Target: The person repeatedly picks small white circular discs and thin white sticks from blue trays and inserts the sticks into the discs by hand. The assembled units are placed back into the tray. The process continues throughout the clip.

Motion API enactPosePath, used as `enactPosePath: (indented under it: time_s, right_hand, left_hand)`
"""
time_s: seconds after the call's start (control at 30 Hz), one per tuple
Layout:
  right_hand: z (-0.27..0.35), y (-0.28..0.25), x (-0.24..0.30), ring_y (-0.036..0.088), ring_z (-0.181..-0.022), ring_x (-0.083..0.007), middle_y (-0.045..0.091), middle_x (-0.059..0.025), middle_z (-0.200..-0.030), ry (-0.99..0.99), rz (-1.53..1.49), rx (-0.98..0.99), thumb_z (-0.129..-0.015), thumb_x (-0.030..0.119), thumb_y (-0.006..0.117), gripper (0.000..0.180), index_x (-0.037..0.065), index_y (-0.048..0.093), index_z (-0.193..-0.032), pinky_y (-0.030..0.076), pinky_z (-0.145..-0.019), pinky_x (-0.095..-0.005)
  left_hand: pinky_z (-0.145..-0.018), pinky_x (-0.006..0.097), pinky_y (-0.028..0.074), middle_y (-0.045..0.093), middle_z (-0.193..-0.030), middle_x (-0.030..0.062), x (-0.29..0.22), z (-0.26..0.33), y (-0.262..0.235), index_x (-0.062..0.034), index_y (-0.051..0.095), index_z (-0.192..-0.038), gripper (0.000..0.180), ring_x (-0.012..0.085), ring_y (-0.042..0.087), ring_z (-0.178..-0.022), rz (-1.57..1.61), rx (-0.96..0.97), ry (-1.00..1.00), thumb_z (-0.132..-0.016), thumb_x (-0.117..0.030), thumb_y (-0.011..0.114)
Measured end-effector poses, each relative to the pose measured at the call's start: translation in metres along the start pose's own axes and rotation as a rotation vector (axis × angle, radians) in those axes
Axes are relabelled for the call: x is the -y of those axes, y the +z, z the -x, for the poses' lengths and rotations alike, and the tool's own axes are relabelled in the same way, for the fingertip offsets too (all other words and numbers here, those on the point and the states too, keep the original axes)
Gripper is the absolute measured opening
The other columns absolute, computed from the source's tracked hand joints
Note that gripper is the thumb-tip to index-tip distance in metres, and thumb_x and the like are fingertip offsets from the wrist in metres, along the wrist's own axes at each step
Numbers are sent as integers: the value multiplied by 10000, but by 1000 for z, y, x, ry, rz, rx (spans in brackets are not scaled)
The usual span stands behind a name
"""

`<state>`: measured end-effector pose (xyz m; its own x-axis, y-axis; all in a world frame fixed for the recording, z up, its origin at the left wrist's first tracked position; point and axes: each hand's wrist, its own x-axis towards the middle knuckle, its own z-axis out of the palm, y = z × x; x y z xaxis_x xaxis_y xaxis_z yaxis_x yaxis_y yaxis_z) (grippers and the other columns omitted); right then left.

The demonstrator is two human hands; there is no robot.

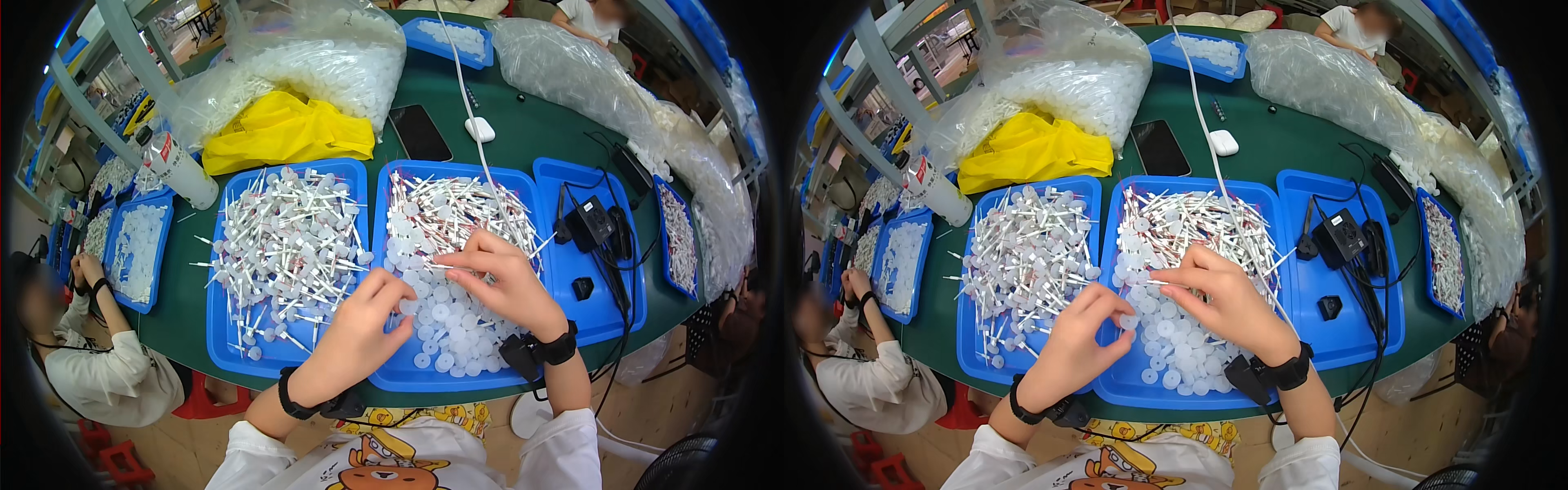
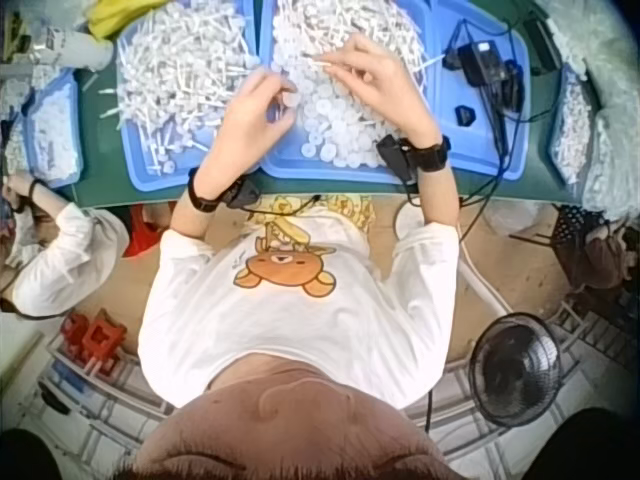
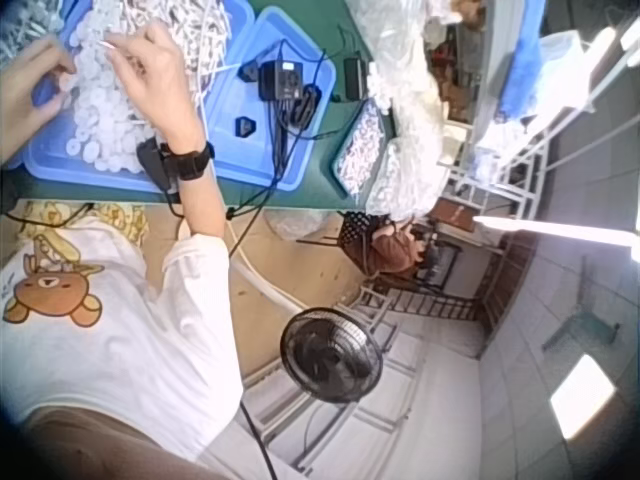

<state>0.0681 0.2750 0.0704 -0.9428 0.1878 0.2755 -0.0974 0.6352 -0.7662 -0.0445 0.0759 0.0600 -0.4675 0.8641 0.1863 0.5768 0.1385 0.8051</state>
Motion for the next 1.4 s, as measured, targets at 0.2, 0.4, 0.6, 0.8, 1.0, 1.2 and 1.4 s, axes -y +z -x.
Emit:
enactPosePath:
  time_s: [0.2, 0.4, 0.6, 0.8, 1.0, 1.2, 1.4]
  right_hand:
    - [3, -1, 4, 536, -705, -150, 533, -51, -767, -108, -40, -68, -815, 5, 704, 223, 39, 724, -1035, 429, -606, -280]
    - [5, -5, 15, 527, -589, -123, 554, -38, -698, -141, -41, -118, -788, -30, 689, 228, 33, 727, -1004, 410, -527, -261]
    - [5, -7, 12, 535, -587, -119, 566, -44, -702, -173, -58, -104, -780, -41, 689, 231, 28, 726, -998, 415, -520, -251]
    - [6, -7, 13, 550, -602, -124, 569, -51, -710, -173, -57, -138, -786, -48, 686, 226, 22, 724, -997, 434, -523, -251]
    - [5, -7, 15, 560, -607, -131, 576, -54, -718, -163, -62, -155, -790, -47, 685, 223, 20, 725, -998, 444, -532, -250]
    - [5, -6, 13, 561, -613, -131, 573, -51, -716, -182, -74, -112, -777, -45, 687, 225, 14, 724, -991, 445, -529, -252]
    - [4, -5, 11, 546, -600, -131, 556, -47, -697, -202, -73, -116, -759, -39, 693, 217, 16, 723, -967, 428, -514, -252]
  left_hand:
    - [-734, 313, 508, 570, -975, 99, -2, -4, -2, -13, 593, -1009, 284, 207, 624, -831, -23, -216, 71, -764, 14, 734]
    - [-810, 299, 518, 596, -1102, 115, 1, -5, -1, 0, 607, -1174, 371, 178, 635, -902, 260, -262, 29, -820, 9, 718]
    - [-913, 305, 521, 581, -1157, 128, 1, -4, 2, 45, 576, -1210, 340, 198, 636, -1020, 570, -208, -8, -877, 63, 640]
    - [-951, 320, 522, 560, -1226, 145, -4, -2, 0, 77, 521, -1242, 331, 249, 623, -1140, 733, -107, -87, -917, 87, 576]
    - [-948, 311, 538, 561, -1228, 152, -7, -2, -2, 79, 509, -1246, 323, 272, 627, -1143, 731, -81, -126, -927, 82, 561]
    - [-948, 310, 541, 568, -1213, 150, -6, -1, -1, 84, 502, -1236, 309, 272, 637, -1127, 765, -105, -120, -931, 80, 555]
    - [-945, 306, 544, 574, -1201, 145, -6, -1, -1, 82, 503, -1229, 311, 272, 638, -1124, 758, -113, -108, -923, 92, 559]
